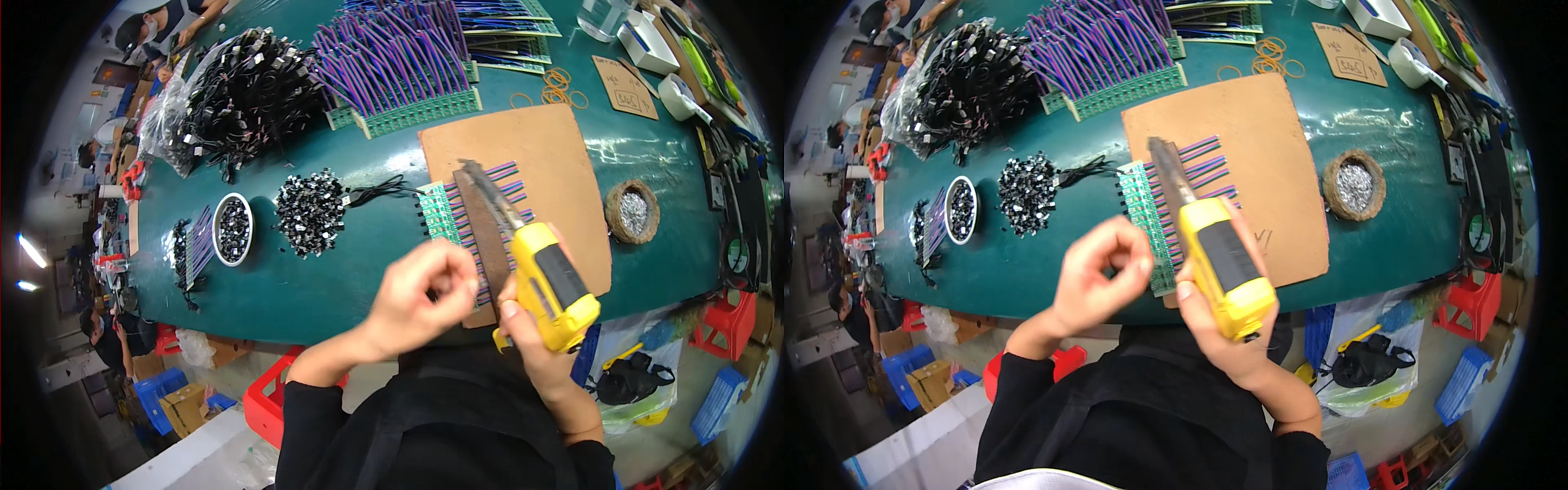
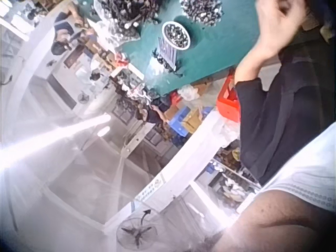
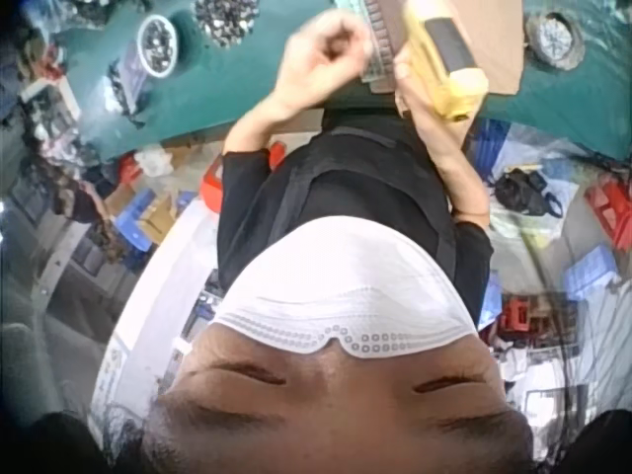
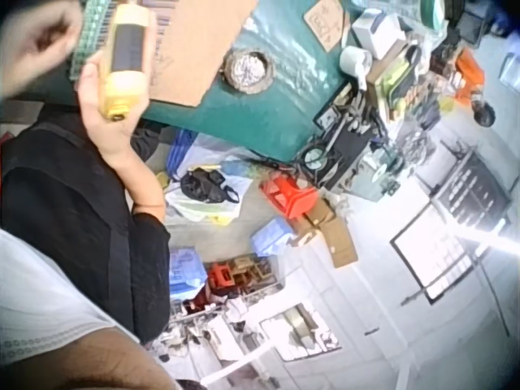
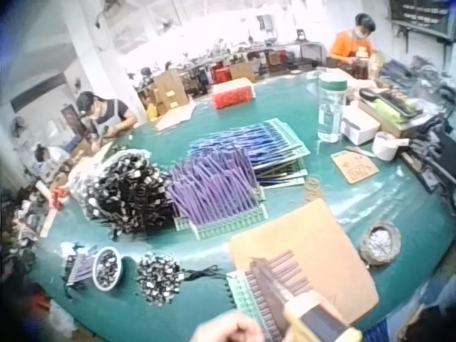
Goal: The person solders cable wires and small electronic components onto circuit board panels using a soldering tool, positioning the parts onto the boards by hand.
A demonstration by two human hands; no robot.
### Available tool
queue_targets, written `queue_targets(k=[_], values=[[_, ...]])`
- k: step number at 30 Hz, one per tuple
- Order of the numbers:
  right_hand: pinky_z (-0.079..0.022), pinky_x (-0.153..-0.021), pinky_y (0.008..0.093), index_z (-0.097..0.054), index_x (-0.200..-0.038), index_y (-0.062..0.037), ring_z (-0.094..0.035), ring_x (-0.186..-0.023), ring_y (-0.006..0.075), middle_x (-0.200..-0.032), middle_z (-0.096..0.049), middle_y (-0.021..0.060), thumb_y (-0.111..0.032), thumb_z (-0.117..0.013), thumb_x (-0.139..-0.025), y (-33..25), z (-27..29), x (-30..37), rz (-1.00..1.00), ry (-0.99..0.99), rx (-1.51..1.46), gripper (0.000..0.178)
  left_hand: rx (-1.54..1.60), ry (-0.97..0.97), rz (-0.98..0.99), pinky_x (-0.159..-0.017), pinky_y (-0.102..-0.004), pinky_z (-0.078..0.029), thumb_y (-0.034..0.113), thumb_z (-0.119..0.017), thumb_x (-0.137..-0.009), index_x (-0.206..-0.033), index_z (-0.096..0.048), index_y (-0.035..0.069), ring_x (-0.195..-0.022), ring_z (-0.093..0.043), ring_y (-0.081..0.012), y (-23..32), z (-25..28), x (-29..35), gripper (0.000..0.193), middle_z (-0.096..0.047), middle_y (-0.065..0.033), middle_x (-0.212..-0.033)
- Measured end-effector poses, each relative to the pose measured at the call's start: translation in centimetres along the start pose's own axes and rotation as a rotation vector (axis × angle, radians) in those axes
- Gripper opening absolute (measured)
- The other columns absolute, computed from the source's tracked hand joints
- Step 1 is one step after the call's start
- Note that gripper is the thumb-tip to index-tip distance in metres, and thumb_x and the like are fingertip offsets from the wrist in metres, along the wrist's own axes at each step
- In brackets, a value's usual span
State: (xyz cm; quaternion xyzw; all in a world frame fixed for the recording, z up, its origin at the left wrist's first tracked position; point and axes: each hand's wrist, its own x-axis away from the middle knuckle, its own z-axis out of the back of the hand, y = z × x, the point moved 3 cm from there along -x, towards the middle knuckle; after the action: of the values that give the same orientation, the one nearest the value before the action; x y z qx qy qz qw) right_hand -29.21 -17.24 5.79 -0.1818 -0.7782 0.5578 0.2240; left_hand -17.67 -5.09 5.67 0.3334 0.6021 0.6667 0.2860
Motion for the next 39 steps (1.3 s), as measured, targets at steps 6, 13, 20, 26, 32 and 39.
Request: queue_targets(k=[6, 13, 20, 26, 32, 39], values=[[-0.05, -0.058, 0.0248, -0.044, -0.121, 0.0044, -0.057, -0.067, 0.015, -0.086, -0.055, 0.0111, -0.004, -0.056, -0.078, 0.6, 1.0, 0.3, -0.083, 0.078, -0.157, 0.045, -0.689, 0.293, -0.107, -0.06, -0.0207, -0.042, 0.007, -0.063, -0.081, -0.085, -0.059, 0.0, -0.064, -0.051, -0.0073, -2.6, 5.7, -4.8, 0.009, -0.055, -0.002, -0.074], [-0.052, -0.055, 0.0248, -0.044, -0.122, 0.0043, -0.058, -0.062, 0.0126, -0.083, -0.059, 0.0103, 0.001, -0.057, -0.082, 2.7, 1.1, 0.8, -0.21, -0.034, -0.195, 0.042, -0.76, 0.294, -0.119, -0.059, -0.0314, -0.047, 0.012, -0.063, -0.076, -0.08, -0.059, 0.003, -0.065, -0.058, -0.0201, -4.0, 5.6, -5.7, 0.01, -0.059, -0.0074, -0.073], [-0.051, -0.054, 0.0246, -0.05, -0.111, 0.0046, -0.058, -0.059, 0.0122, -0.083, -0.06, 0.01, 0.001, -0.058, -0.083, 3.0, 0.7, 0.5, -0.172, -0.032, -0.184, 0.03, -0.708, 0.289, -0.105, -0.058, -0.0305, -0.047, 0.013, -0.064, -0.075, -0.078, -0.06, 0.003, -0.064, -0.058, -0.0189, -4.4, 5.8, -5.8, 0.011, -0.058, -0.0071, -0.072], [-0.05, -0.053, 0.0248, -0.044, -0.124, 0.0045, -0.058, -0.059, 0.0119, -0.083, -0.059, 0.0105, 0.002, -0.057, -0.083, 2.8, 0.5, 0.5, -0.192, -0.012, -0.198, 0.043, -0.676, 0.281, -0.086, -0.057, -0.031, -0.046, 0.013, -0.064, -0.074, -0.078, -0.06, 0.004, -0.062, -0.057, -0.019, -4.4, 5.9, -5.9, 0.011, -0.057, -0.0067, -0.07], [-0.05, -0.052, 0.0246, -0.043, -0.124, 0.0045, -0.057, -0.057, 0.0121, -0.084, -0.059, 0.0107, 0.003, -0.056, -0.083, 2.5, 0.3, 0.6, -0.212, -0.027, -0.169, 0.043, -0.76, 0.304, -0.13, -0.058, -0.0326, -0.046, 0.012, -0.063, -0.073, -0.076, -0.059, 0.004, -0.062, -0.057, -0.021, -4.3, 5.7, -5.8, 0.009, -0.056, -0.0069, -0.069], [-0.054, -0.054, 0.0257, -0.049, -0.114, 0.0046, -0.059, -0.069, 0.0136, -0.088, -0.059, 0.012, 0.0, -0.058, -0.082, 2.3, 1.0, 0.8, -0.184, 0.029, -0.221, 0.034, -0.771, 0.29, -0.144, -0.058, -0.0334, -0.046, 0.012, -0.063, -0.073, -0.076, -0.059, 0.005, -0.063, -0.057, -0.0216, -4.4, 5.7, -5.9, 0.009, -0.056, -0.007, -0.069]])
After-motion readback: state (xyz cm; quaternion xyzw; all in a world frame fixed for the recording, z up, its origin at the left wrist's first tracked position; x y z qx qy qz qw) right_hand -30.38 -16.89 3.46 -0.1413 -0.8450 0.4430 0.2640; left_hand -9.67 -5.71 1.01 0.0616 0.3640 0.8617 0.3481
